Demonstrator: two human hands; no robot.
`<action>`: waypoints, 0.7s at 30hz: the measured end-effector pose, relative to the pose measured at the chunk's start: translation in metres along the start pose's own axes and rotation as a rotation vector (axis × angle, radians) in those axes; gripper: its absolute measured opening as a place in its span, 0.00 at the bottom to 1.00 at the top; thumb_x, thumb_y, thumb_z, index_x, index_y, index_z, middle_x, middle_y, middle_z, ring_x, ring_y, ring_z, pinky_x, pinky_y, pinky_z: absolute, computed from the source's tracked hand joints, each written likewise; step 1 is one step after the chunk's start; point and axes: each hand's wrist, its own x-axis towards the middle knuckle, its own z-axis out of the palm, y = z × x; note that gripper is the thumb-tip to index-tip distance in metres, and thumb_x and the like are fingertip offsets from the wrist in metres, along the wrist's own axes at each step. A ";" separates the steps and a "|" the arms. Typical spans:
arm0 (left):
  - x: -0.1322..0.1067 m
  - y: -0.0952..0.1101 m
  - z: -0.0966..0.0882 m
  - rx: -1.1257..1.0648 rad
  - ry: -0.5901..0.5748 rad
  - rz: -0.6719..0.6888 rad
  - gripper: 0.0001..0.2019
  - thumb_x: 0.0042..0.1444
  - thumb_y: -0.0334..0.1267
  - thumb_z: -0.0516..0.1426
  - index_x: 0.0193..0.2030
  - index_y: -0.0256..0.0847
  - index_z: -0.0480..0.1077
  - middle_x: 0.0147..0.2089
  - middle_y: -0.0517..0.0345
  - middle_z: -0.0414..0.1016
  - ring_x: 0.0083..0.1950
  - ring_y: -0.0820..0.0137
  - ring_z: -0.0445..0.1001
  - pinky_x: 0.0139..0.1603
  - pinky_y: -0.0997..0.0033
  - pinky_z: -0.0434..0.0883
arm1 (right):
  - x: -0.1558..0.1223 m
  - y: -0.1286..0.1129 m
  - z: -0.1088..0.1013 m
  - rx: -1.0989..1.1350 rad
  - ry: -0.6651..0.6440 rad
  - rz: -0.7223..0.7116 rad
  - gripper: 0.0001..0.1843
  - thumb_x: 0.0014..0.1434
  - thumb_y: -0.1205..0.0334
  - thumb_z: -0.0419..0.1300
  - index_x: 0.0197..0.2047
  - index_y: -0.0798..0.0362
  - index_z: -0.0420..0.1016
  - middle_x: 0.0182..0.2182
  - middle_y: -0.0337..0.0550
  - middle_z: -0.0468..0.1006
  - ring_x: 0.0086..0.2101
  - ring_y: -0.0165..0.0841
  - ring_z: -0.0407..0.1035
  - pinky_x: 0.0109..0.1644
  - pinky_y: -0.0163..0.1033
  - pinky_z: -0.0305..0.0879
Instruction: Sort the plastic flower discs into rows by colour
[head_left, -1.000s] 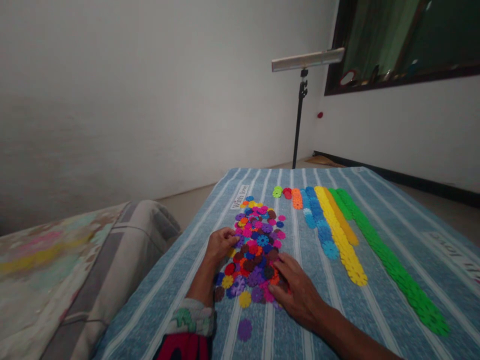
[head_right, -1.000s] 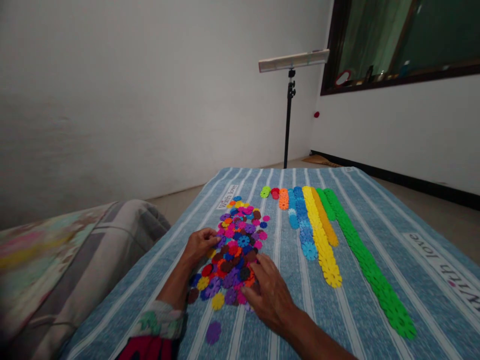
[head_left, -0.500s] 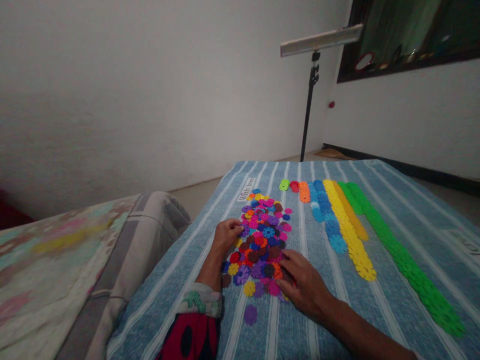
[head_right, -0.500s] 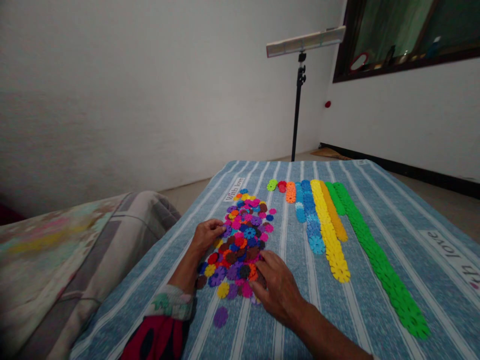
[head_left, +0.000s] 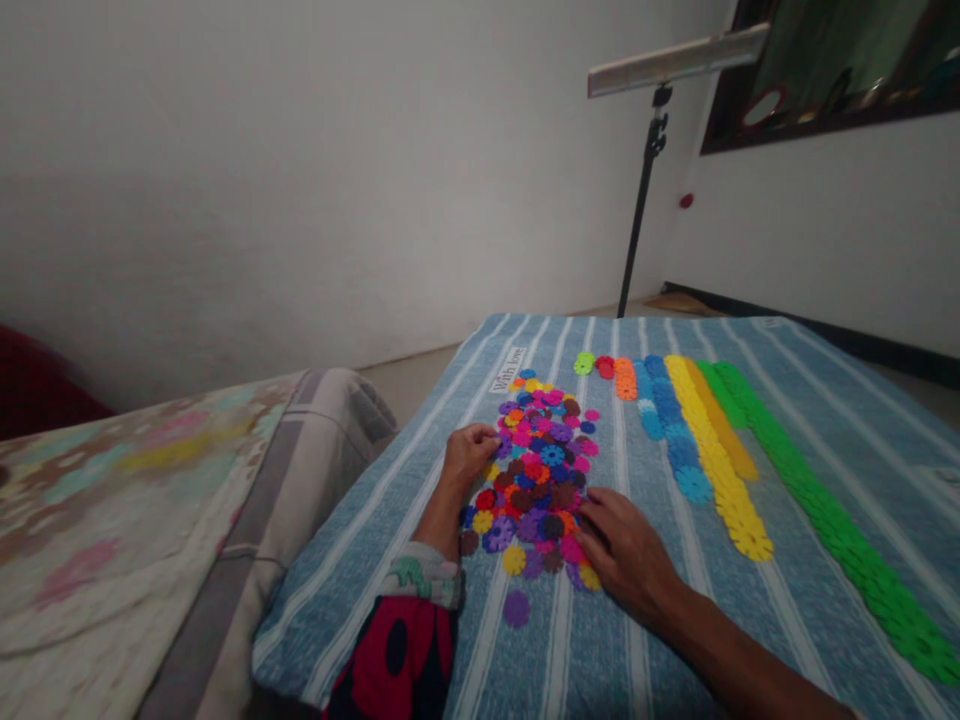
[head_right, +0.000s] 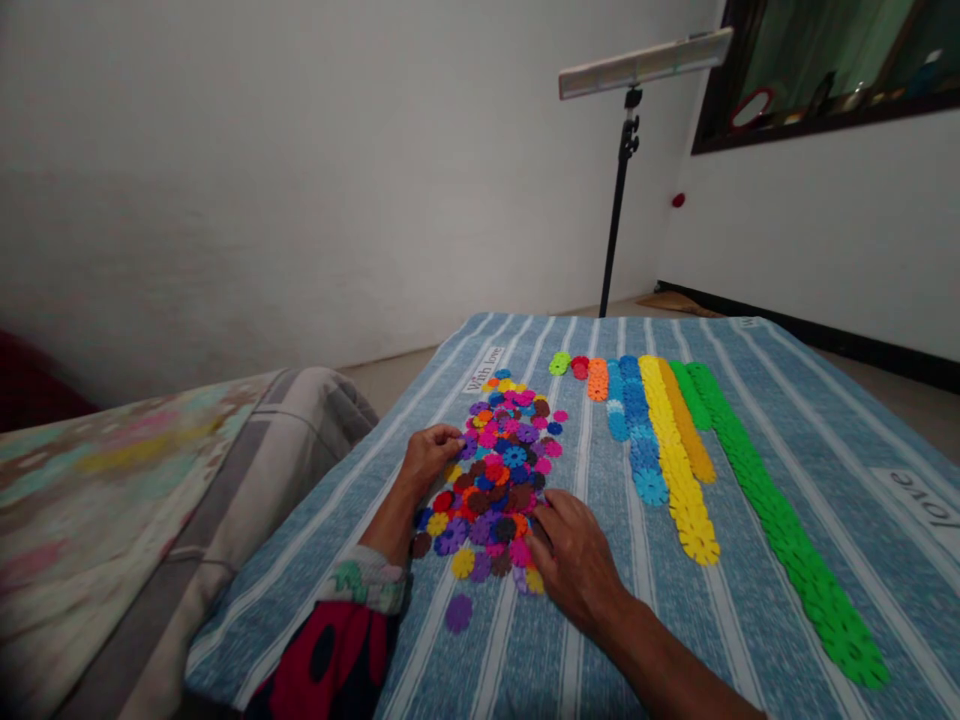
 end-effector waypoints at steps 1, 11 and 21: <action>0.000 0.000 0.000 0.002 0.000 0.000 0.13 0.38 0.43 0.62 0.29 0.36 0.75 0.19 0.67 0.65 0.23 0.76 0.62 0.26 0.74 0.58 | 0.000 0.000 0.000 -0.010 0.003 -0.002 0.12 0.62 0.64 0.55 0.47 0.50 0.76 0.50 0.52 0.76 0.52 0.44 0.71 0.57 0.54 0.69; 0.002 -0.001 0.001 0.018 0.009 0.012 0.10 0.39 0.41 0.62 0.28 0.36 0.75 0.19 0.66 0.65 0.23 0.76 0.61 0.26 0.74 0.58 | 0.000 0.002 0.000 -0.057 0.037 -0.046 0.15 0.64 0.64 0.52 0.51 0.52 0.75 0.49 0.53 0.76 0.51 0.44 0.71 0.56 0.54 0.69; 0.002 0.000 0.002 -0.003 0.011 0.011 0.11 0.37 0.42 0.62 0.27 0.37 0.75 0.18 0.67 0.64 0.22 0.76 0.61 0.26 0.74 0.58 | -0.002 -0.001 0.001 -0.139 0.006 -0.244 0.18 0.60 0.59 0.61 0.53 0.52 0.74 0.57 0.57 0.70 0.57 0.49 0.65 0.58 0.59 0.67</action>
